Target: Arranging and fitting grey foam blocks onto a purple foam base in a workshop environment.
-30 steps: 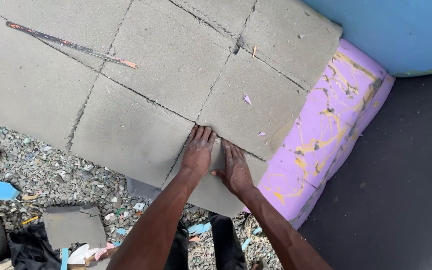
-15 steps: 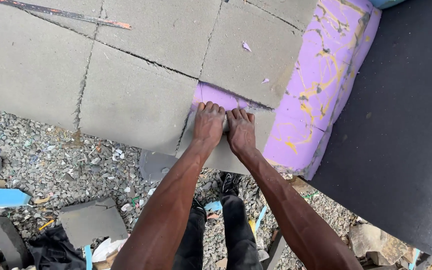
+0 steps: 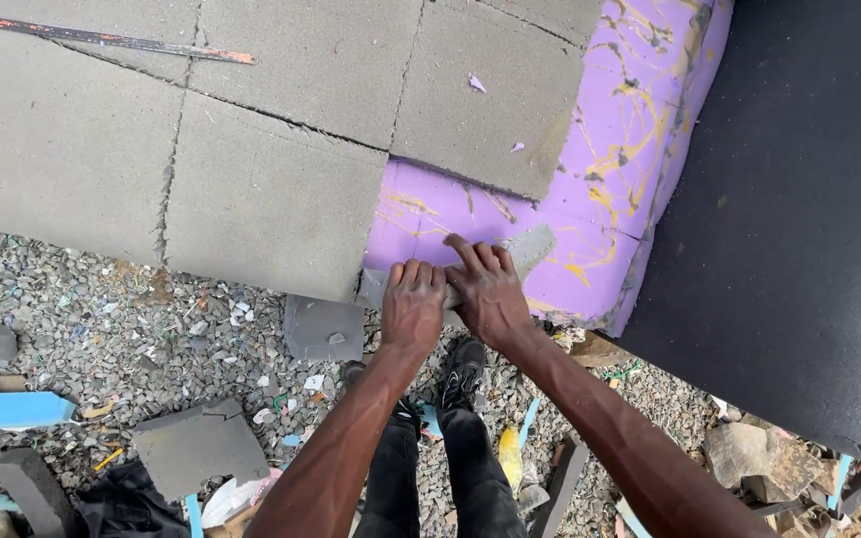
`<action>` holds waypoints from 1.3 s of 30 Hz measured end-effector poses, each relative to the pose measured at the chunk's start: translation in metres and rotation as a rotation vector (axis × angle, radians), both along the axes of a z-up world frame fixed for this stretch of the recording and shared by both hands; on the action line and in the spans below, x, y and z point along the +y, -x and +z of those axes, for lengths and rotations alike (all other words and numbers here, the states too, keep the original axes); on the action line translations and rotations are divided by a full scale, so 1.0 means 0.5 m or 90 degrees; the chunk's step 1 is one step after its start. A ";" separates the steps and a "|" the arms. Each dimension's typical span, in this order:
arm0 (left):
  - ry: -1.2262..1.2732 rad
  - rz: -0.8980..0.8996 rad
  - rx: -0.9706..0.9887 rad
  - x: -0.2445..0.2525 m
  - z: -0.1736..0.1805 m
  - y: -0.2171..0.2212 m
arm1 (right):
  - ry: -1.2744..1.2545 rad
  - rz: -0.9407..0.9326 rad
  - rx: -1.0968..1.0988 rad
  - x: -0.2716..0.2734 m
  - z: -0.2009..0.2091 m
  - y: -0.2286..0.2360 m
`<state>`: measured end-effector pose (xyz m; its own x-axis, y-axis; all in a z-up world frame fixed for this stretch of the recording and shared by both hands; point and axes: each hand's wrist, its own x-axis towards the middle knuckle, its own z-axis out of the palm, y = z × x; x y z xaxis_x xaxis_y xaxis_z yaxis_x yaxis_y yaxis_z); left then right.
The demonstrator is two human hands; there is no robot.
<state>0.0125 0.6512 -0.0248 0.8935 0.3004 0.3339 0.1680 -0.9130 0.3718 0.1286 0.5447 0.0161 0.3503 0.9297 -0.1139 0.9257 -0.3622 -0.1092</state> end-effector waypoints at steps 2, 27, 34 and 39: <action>0.010 -0.004 -0.008 -0.002 0.010 -0.001 | 0.084 0.000 0.010 0.032 0.089 -0.039; 0.600 -0.086 0.331 0.126 0.186 0.069 | 0.331 -0.066 0.054 -0.061 0.104 0.132; 0.261 -0.166 0.427 0.101 -0.045 0.049 | 0.384 0.014 0.091 -0.020 0.195 0.089; 0.299 -0.106 0.342 0.092 -0.081 0.058 | 0.200 -0.166 0.346 0.044 0.112 -0.035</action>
<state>-0.0166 0.6970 -0.0655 0.9439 0.1502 -0.2942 0.3107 -0.7064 0.6359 0.1459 0.5666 0.0721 0.3745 0.7165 -0.5885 0.6474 -0.6565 -0.3872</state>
